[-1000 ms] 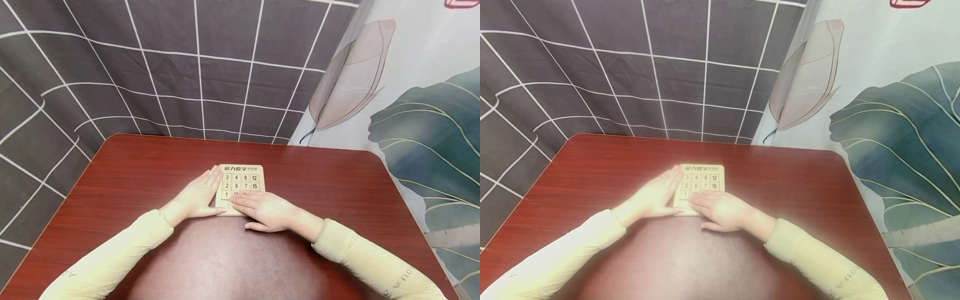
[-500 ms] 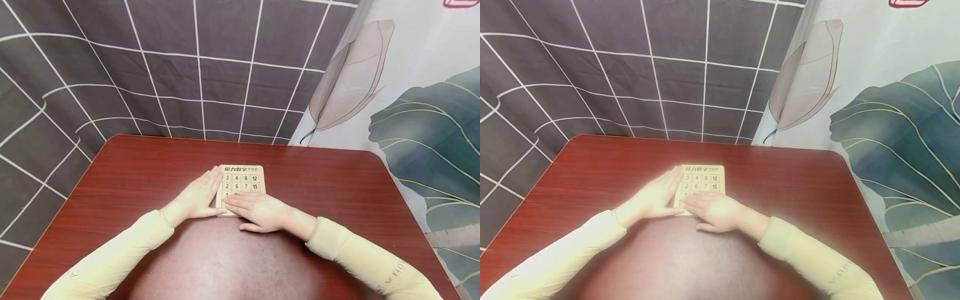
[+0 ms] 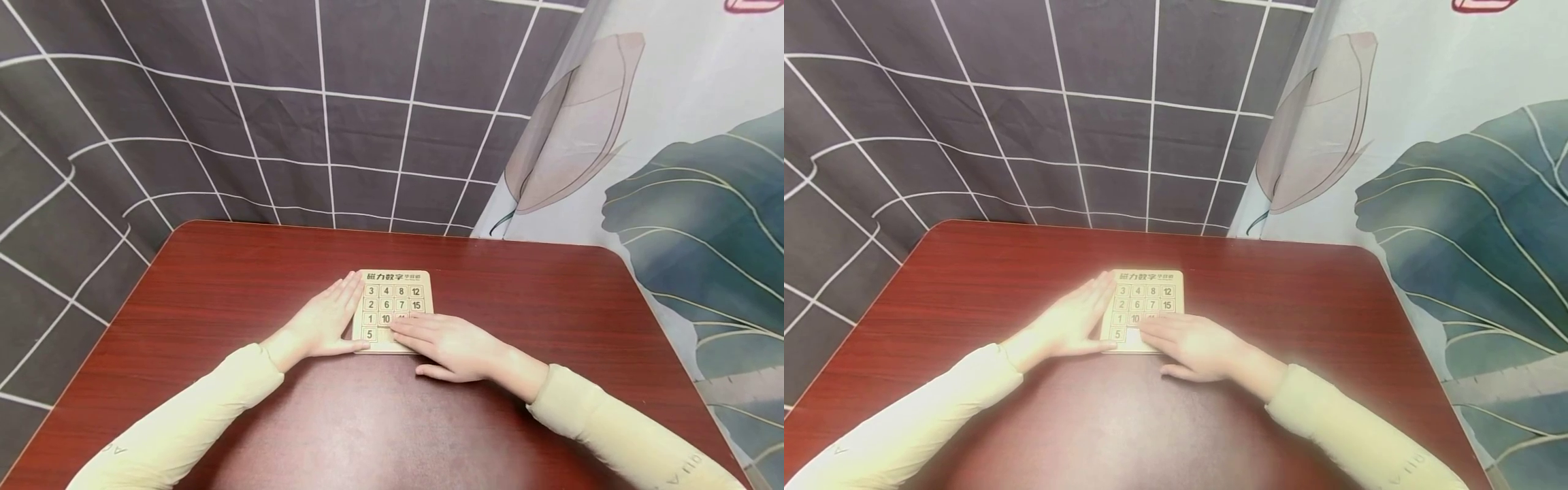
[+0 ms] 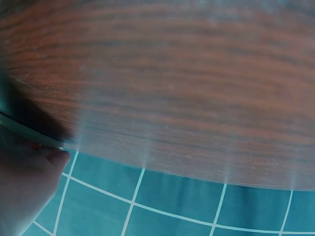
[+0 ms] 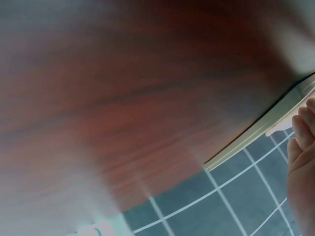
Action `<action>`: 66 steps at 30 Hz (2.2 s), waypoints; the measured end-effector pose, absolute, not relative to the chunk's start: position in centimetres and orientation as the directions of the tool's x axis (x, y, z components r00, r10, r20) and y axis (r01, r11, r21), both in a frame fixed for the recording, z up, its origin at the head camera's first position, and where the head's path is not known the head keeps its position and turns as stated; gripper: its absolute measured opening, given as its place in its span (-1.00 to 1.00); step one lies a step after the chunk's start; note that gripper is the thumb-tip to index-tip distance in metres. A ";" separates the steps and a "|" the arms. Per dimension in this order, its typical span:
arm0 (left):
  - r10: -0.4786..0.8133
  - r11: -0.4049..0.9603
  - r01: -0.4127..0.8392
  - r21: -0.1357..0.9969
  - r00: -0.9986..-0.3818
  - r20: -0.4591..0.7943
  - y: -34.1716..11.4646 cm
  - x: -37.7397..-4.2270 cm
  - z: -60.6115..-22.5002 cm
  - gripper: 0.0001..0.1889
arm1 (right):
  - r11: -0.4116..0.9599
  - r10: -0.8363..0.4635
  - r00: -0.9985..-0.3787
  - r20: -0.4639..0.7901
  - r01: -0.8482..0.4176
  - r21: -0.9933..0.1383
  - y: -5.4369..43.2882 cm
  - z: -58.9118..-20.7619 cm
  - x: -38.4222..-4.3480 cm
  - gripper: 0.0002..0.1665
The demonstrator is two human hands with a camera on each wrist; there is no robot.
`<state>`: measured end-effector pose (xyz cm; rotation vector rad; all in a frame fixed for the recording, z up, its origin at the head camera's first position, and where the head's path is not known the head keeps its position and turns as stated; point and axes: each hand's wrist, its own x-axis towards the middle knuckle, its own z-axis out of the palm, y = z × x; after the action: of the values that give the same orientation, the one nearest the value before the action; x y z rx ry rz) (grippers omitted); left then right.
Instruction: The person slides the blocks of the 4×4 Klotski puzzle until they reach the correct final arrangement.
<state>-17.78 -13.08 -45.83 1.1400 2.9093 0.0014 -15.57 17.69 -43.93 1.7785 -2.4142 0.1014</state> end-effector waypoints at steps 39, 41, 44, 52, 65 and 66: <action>0.679 0.733 0.678 0.056 -0.733 -0.021 -12.9 -17.8 -45.9 0.20 | 0.368 -0.919 -0.361 0.160 -0.930 0.011 20.4 -44.0 -14.6 -0.21; 0.679 0.733 0.678 0.051 -0.733 -0.023 -13.0 -17.8 -45.9 0.20 | 0.374 -0.915 -0.367 0.166 -0.927 0.014 21.0 -44.2 -14.5 -0.21; 0.679 0.734 0.678 0.047 -0.734 -0.022 -13.0 -17.8 -45.9 0.20 | 0.371 -0.915 -0.361 0.179 -0.928 0.028 21.7 -44.6 -14.4 -0.22; 0.679 0.734 0.677 0.057 -0.734 -0.019 -13.1 -17.6 -45.6 0.20 | 0.353 -0.918 -0.338 0.206 -0.935 0.038 21.4 -45.1 -14.6 -0.23; 0.675 0.737 0.673 0.064 -0.738 0.001 -13.0 -17.5 -45.8 0.18 | 0.335 -0.932 -0.324 0.164 -0.941 0.044 19.6 -44.5 -14.7 -0.22; 0.674 0.737 0.673 0.068 -0.738 0.000 -13.0 -17.5 -45.8 0.18 | 0.335 -0.932 -0.324 0.162 -0.941 0.044 19.6 -44.4 -14.7 -0.22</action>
<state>-17.46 -13.00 -45.82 1.1268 2.9049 0.0993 -14.75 19.62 -44.42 1.7241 -2.4331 0.0868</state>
